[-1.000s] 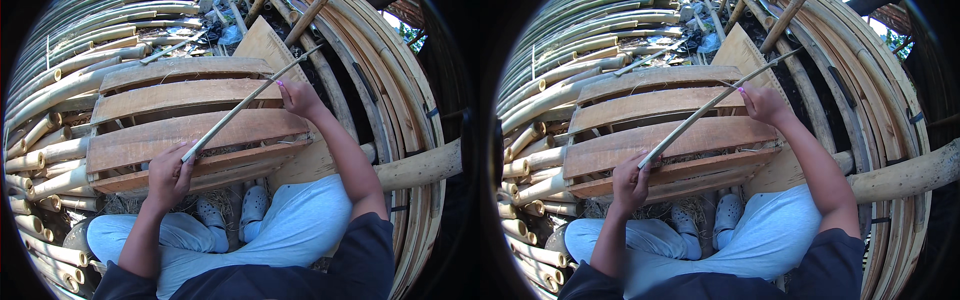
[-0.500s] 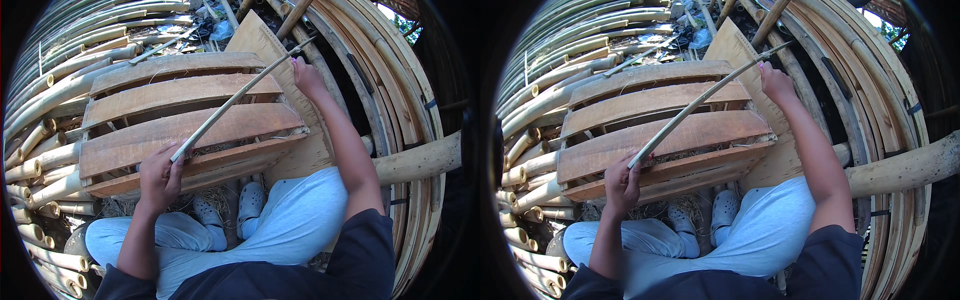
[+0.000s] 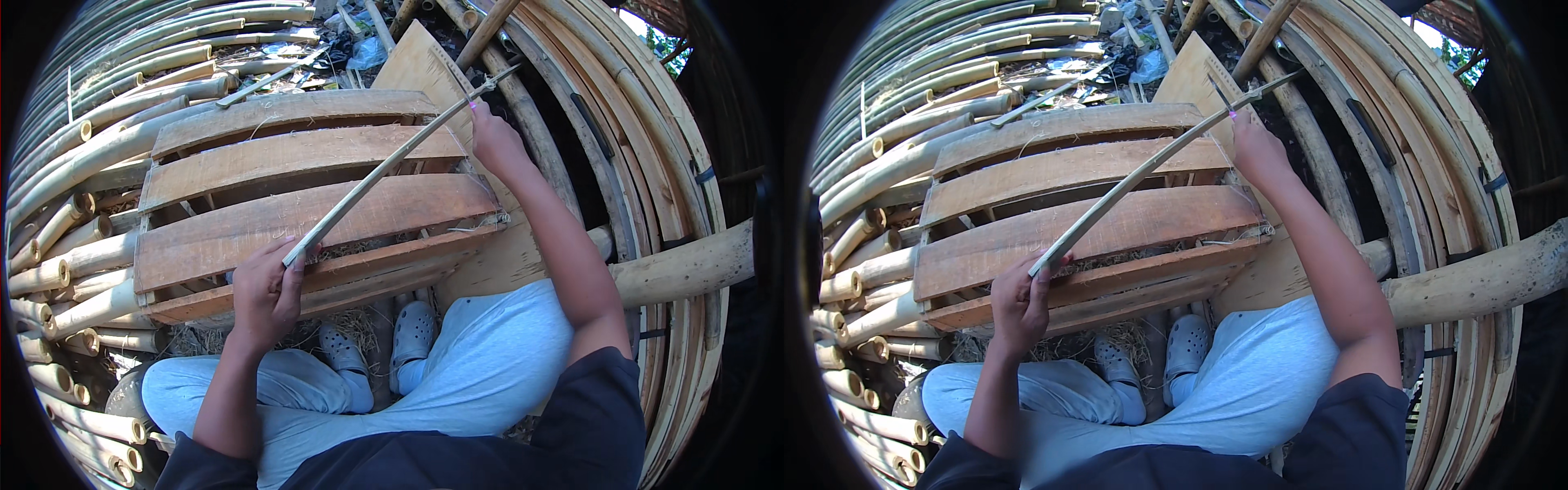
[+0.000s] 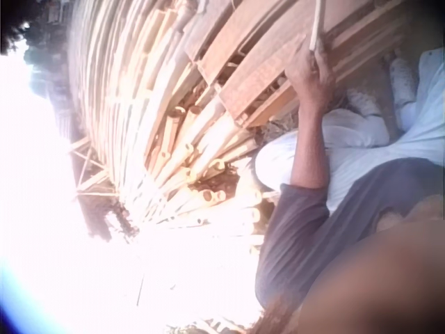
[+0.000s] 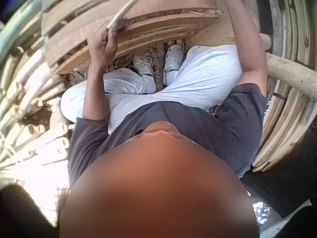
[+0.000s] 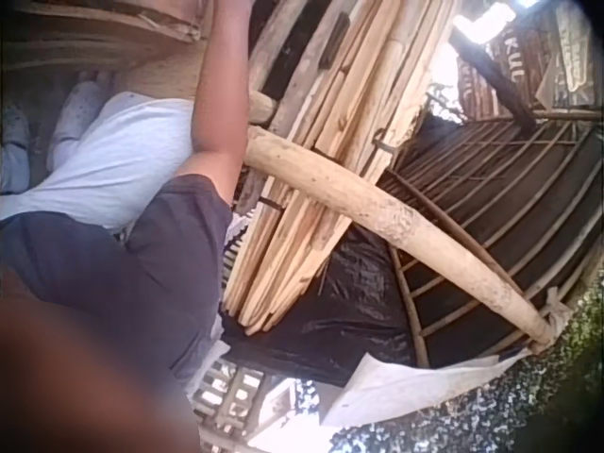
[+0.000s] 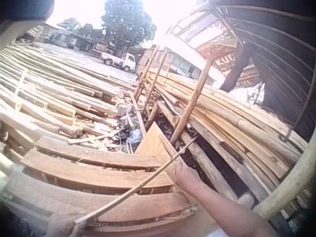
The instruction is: Scraping a thin bamboo strip using a blade to smooth its surface.
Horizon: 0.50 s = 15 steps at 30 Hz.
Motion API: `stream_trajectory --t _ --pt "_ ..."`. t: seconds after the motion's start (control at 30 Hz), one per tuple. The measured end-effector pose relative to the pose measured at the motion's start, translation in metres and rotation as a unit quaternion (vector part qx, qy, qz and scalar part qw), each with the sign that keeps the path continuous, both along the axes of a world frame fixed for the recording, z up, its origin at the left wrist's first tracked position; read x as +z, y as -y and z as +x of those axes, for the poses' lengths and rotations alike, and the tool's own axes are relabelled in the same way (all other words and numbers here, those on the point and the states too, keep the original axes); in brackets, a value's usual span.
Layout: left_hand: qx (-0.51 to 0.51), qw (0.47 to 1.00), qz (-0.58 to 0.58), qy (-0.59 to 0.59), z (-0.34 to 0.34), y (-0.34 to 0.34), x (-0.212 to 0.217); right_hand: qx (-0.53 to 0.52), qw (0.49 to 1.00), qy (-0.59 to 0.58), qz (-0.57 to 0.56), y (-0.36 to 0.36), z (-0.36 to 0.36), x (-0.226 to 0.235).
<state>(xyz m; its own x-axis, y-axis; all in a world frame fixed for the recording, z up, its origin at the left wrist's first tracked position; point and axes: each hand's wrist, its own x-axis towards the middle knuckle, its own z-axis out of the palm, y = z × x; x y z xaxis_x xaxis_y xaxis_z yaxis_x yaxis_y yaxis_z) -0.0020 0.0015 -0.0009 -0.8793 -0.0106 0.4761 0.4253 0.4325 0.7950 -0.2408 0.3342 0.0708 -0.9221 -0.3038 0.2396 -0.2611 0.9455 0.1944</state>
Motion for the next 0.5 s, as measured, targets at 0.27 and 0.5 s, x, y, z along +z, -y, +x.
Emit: stream_trajectory --t 0.27,0.5 --pt "-0.010 1.000 -0.019 -0.020 -0.001 0.002 -0.002 -0.050 0.998 -0.033 0.012 -0.032 -0.023 0.000" --pt "-0.021 1.000 0.002 0.022 0.001 0.003 -0.007 -0.073 0.996 -0.032 -0.028 -0.037 -0.025 0.003"
